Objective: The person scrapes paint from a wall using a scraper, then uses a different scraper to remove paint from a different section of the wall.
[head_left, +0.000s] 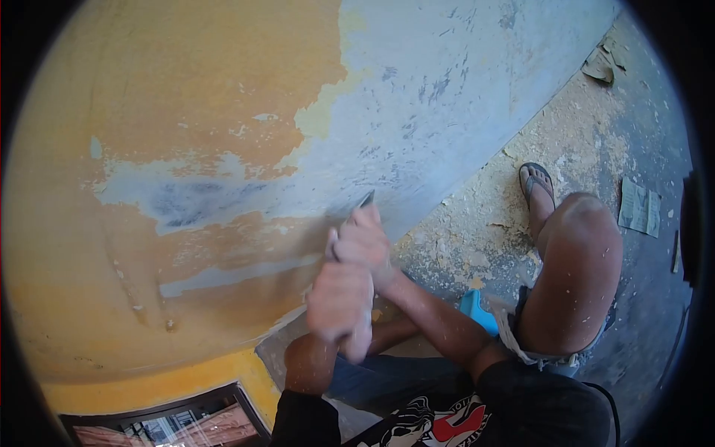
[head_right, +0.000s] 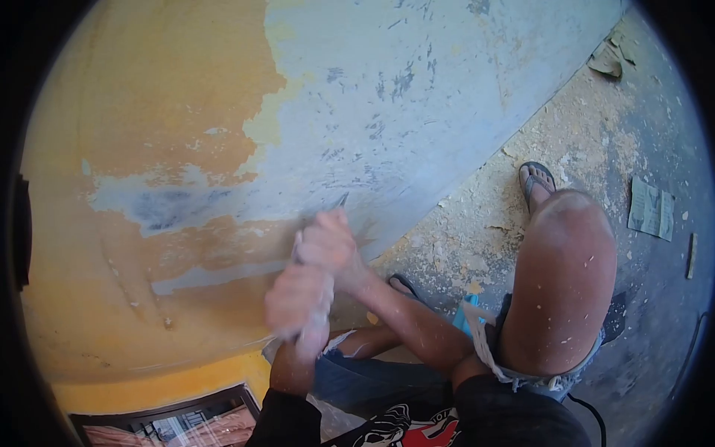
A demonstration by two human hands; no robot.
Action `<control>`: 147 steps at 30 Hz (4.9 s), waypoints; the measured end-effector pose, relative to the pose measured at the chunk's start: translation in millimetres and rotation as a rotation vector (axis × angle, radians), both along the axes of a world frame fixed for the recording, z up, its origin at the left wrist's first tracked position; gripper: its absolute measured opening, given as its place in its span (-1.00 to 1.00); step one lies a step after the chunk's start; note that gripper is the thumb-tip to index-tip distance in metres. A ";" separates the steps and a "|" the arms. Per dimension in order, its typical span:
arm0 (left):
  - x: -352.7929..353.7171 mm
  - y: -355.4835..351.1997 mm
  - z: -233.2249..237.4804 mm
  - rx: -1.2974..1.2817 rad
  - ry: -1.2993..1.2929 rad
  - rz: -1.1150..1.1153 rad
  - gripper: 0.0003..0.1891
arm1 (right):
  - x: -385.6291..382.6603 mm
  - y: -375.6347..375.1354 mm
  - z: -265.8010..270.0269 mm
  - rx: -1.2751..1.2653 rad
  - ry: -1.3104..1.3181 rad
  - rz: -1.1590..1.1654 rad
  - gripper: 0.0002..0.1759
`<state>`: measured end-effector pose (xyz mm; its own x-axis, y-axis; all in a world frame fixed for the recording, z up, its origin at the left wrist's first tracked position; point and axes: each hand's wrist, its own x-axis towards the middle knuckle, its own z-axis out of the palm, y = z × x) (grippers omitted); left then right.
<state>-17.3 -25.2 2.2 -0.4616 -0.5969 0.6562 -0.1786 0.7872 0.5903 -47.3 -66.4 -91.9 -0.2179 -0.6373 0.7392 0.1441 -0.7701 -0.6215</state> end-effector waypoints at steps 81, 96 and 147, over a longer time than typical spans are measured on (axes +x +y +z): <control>8.6 -39.7 -108.1 0.134 -0.115 0.159 -0.59 | 6.1 -4.2 -92.1 0.226 -0.021 -0.010 -0.69; 6.5 17.7 -48.0 0.082 -0.050 0.317 -0.49 | 8.4 8.4 -48.8 0.081 -0.057 0.180 -0.71; 7.8 -5.3 -48.1 0.158 -0.163 0.145 -0.52 | 4.9 -0.4 -53.7 0.135 -0.070 0.033 -0.71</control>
<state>-9.5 -30.5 -45.9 -0.4559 -0.7537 0.4734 -0.3856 0.6466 0.6582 -42.4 -66.9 -145.5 -0.2438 -0.7372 0.6302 0.2145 -0.6747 -0.7062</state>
